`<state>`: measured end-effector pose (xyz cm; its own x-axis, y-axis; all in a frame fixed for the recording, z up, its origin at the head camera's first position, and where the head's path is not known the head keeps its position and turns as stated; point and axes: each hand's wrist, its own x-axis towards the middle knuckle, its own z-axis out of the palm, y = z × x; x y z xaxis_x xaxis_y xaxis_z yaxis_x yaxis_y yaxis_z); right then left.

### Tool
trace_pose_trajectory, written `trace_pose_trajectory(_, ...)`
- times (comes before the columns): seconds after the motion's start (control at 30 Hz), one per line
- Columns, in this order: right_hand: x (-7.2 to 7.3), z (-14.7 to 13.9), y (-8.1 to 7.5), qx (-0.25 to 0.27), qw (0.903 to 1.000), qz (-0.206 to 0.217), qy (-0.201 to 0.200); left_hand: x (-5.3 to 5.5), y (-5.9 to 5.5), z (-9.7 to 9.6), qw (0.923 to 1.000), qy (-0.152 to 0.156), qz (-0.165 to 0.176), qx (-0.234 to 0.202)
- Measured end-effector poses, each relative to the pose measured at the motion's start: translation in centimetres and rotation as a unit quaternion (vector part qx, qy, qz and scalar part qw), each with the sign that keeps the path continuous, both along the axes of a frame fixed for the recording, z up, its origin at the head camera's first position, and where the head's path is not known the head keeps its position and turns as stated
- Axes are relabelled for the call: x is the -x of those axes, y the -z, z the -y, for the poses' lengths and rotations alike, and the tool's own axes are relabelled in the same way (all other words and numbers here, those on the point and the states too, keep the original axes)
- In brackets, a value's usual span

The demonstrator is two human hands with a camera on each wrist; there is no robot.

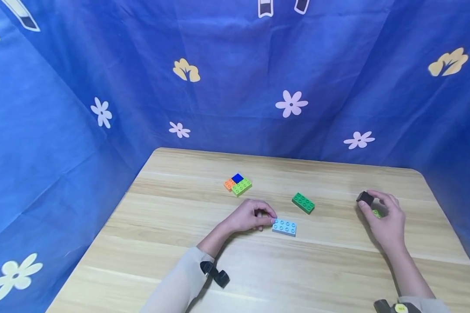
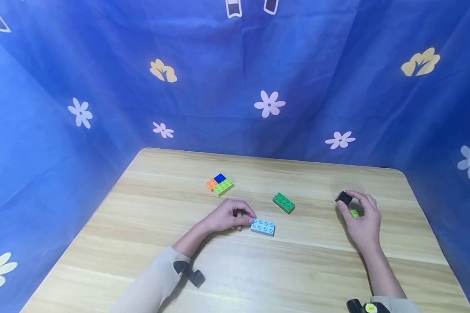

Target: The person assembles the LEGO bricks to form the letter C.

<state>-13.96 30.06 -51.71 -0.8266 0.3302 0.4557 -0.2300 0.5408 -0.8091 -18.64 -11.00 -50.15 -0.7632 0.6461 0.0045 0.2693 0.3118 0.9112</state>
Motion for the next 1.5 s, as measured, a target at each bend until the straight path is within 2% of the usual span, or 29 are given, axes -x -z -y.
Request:
trace_pose_trajectory(0.07, -0.1, 0.0, 0.1, 0.004, 0.9998, -0.014, -0.010, 0.0, 0.0, 0.0, 1.0000, 0.000, 0.004, -0.001)
trace_pose_trajectory(0.27, -0.3, 1.3, -0.2, 0.027, 0.9953, -0.041, -0.084, 0.0, 0.1, -0.1, 1.0000, 0.001, 0.002, 0.001)
trace_pose_trajectory(0.43, -0.3, 2.8, -0.1, 0.036, 0.9901, -0.052, -0.125, 0.0, 0.1, -0.1, 1.0000, 0.001, 0.002, 0.000)
trace_pose_trajectory(0.6, -0.6, 4.5, 0.1, 0.042, 0.9845, -0.040, -0.165, 0.0, 0.1, -0.1, 1.0000, 0.000, 0.005, -0.001)
trace_pose_trajectory(0.77, -1.0, 6.1, 0.1, 0.063, 0.9710, -0.028, -0.229, -0.1, 0.0, 0.0, 1.0000, 0.002, 0.005, -0.005)
trace_pose_trajectory(0.9, -1.2, 7.0, 0.3, 0.066, 0.9618, -0.014, -0.265, -0.1, -0.1, 0.0, 1.0000, 0.002, 0.003, -0.005)
trace_pose_trajectory(1.07, -1.3, 7.8, 0.5, 0.076, 0.9532, 0.011, -0.292, 0.0, -0.1, 0.1, 1.0000, 0.004, 0.000, -0.005)
trace_pose_trajectory(1.3, -1.9, 8.9, 0.2, 0.073, 0.9515, 0.042, -0.296, 0.1, -0.2, 0.1, 1.0000, 0.007, 0.002, -0.004)
trace_pose_trajectory(1.5, -2.3, 10.2, 0.1, 0.061, 0.9466, 0.035, -0.315, 0.3, -0.3, 0.1, 1.0000, 0.005, 0.001, 0.000)
